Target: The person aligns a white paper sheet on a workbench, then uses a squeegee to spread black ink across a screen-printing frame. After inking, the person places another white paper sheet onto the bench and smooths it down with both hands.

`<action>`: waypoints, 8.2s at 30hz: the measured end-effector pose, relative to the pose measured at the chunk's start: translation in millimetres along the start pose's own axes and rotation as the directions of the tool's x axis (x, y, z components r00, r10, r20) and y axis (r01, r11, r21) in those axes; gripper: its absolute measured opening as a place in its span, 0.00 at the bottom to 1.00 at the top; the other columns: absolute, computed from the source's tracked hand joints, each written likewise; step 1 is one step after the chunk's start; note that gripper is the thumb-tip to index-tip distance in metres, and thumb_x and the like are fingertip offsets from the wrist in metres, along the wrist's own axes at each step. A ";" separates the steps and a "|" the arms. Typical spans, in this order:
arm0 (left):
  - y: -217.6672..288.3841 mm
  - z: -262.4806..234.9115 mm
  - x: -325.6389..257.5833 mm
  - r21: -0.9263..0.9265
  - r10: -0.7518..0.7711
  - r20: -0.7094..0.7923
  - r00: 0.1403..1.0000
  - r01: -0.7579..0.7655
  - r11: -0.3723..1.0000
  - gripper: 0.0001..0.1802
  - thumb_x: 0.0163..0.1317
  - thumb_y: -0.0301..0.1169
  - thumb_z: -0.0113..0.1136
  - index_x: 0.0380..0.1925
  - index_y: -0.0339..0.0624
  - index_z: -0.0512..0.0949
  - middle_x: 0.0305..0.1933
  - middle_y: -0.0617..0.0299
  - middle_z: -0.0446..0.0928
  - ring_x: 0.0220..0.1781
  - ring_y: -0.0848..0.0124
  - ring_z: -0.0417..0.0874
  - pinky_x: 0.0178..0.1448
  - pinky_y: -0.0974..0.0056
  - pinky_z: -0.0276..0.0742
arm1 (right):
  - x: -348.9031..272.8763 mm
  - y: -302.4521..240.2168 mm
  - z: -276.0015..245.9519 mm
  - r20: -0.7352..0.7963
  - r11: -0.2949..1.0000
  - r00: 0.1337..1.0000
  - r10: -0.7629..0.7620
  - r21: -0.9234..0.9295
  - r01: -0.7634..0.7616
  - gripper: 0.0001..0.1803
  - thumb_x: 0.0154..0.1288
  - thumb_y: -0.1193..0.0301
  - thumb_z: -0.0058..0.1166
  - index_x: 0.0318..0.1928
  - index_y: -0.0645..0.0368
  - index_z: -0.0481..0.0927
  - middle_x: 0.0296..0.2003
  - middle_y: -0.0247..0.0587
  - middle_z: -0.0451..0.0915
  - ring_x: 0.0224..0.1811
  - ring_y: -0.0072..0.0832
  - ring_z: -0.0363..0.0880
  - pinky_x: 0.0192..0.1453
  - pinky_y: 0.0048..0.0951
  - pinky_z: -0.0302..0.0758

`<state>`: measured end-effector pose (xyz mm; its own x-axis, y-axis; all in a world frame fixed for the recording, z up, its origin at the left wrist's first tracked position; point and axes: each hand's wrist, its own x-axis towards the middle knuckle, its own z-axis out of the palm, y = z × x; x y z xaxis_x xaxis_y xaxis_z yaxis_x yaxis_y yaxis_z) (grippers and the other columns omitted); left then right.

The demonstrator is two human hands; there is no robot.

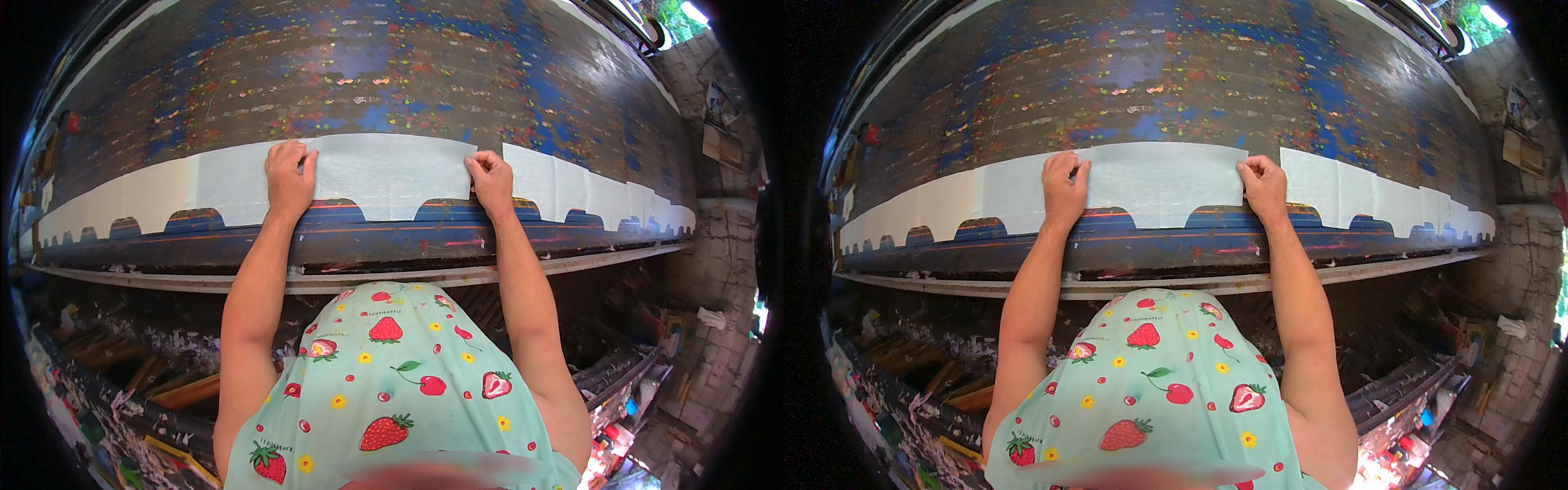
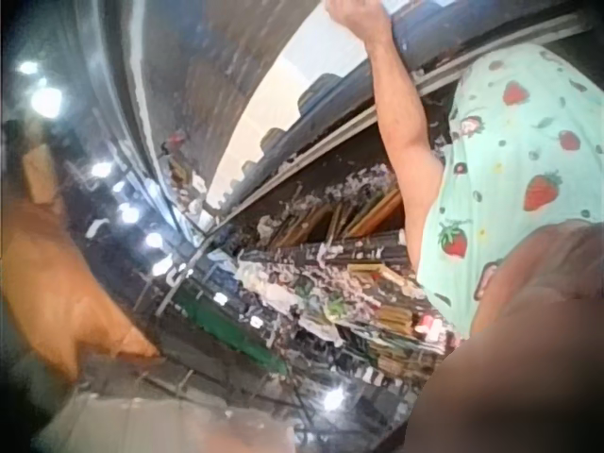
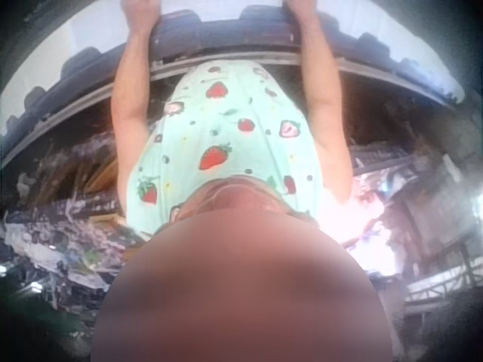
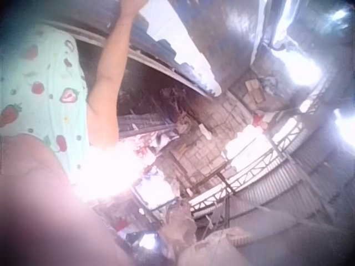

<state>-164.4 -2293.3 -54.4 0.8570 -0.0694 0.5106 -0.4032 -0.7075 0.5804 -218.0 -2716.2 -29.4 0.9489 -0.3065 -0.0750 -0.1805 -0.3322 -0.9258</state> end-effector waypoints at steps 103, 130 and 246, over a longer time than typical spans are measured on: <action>492.8 410.8 -1.3 0.253 0.178 0.549 0.816 -0.366 0.895 0.55 0.82 0.71 0.47 0.91 0.39 0.58 0.96 0.43 0.51 0.97 0.40 0.47 0.97 0.36 0.40 | 105.6 138.5 -545.0 0.176 0.397 0.958 -0.226 -0.881 0.256 0.13 0.70 0.62 0.75 0.48 0.55 0.91 0.54 0.47 0.87 0.65 0.48 0.84 0.65 0.55 0.83; 590.2 313.4 -54.2 -0.309 -0.081 0.637 0.766 0.350 0.884 0.04 0.69 0.23 0.77 0.42 0.40 0.91 0.43 0.62 0.92 0.46 0.69 0.89 0.61 0.58 0.85 | -17.8 136.3 -635.6 0.871 0.966 0.449 -0.200 0.098 0.240 0.13 0.65 0.74 0.71 0.50 0.61 0.89 0.40 0.47 0.90 0.44 0.35 0.91 0.54 0.40 0.85; 698.8 599.4 -17.9 0.539 0.032 0.088 0.996 -0.075 0.839 0.39 0.81 0.50 0.65 0.81 0.34 0.73 0.83 0.37 0.73 0.85 0.35 0.70 0.88 0.36 0.62 | 206.6 303.1 -797.4 0.000 0.980 0.998 -0.059 -0.188 0.058 0.12 0.78 0.68 0.68 0.47 0.66 0.90 0.33 0.44 0.93 0.33 0.29 0.91 0.44 0.37 0.85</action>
<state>-269.0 -3208.0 -38.2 0.8685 -0.1539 0.4712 -0.2296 -0.9674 0.1072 -283.1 -3591.5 -30.0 0.9580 -0.2861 -0.0202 -0.1704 -0.5111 -0.8425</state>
